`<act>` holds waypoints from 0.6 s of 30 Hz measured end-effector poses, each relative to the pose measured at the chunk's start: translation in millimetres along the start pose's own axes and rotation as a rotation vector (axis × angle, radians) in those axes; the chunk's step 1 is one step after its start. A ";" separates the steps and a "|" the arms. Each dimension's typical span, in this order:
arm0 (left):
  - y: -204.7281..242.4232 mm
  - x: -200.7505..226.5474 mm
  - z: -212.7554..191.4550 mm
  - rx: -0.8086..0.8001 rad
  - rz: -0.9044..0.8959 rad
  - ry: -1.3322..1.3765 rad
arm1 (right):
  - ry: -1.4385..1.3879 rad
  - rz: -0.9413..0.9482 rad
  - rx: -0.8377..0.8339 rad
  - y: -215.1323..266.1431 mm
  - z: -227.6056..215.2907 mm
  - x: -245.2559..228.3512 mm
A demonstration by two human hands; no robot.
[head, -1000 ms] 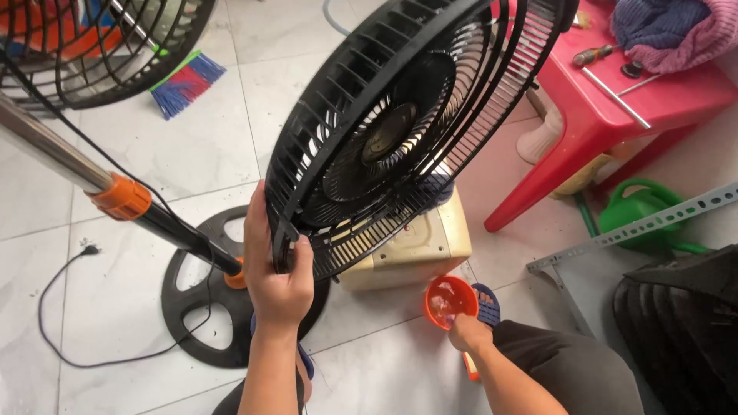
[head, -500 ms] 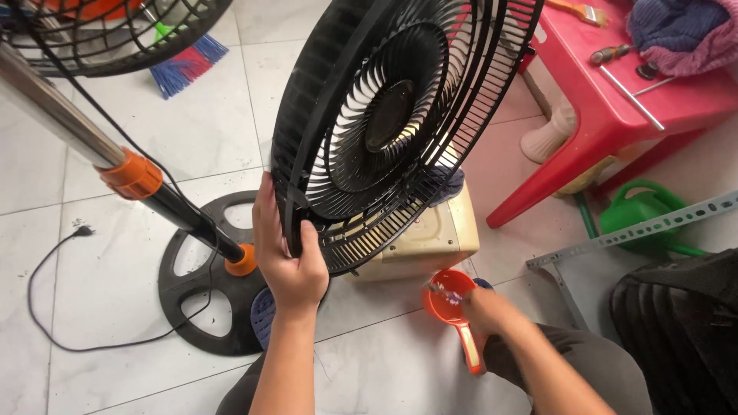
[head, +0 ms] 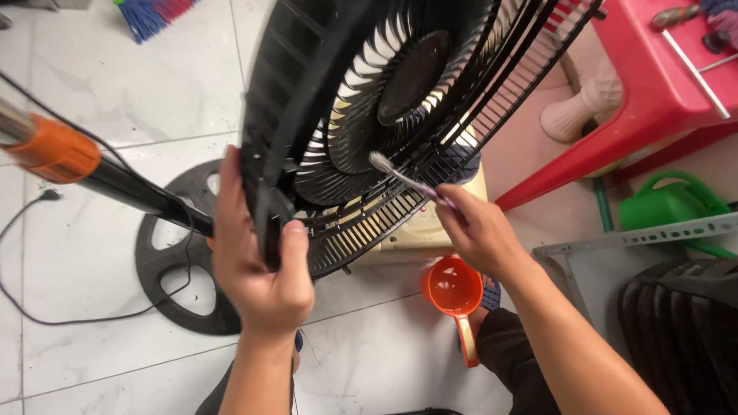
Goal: Cleaning the slats of a plastic fan grill using a toothbrush and water
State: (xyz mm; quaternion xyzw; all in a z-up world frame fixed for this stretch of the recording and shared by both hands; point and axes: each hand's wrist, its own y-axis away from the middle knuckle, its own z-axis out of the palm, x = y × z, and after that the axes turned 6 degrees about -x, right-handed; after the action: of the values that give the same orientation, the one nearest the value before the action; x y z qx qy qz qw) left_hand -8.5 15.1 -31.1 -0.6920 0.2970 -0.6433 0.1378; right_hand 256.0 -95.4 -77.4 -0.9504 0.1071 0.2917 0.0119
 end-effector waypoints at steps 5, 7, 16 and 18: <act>4.8 -5.9 -1.1 -0.002 0.028 0.019 | 0.032 -0.104 0.155 -22.0 9.2 2.4; 7.1 -12.2 -2.4 0.020 0.044 0.031 | -0.043 -0.183 0.064 -26.0 18.7 -1.4; 13.5 -22.9 -7.1 0.051 0.056 -0.031 | -0.129 -0.281 0.191 -39.6 14.6 18.9; 14.4 -19.9 -6.5 0.039 0.058 -0.020 | -0.167 -0.207 0.131 -32.1 20.9 12.7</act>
State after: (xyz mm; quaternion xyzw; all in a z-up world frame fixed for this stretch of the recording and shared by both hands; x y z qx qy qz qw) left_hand -18.1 16.6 -54.6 -0.6867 0.3030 -0.6379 0.1727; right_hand 261.5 -64.8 -103.2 -0.9259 0.0259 0.3594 0.1130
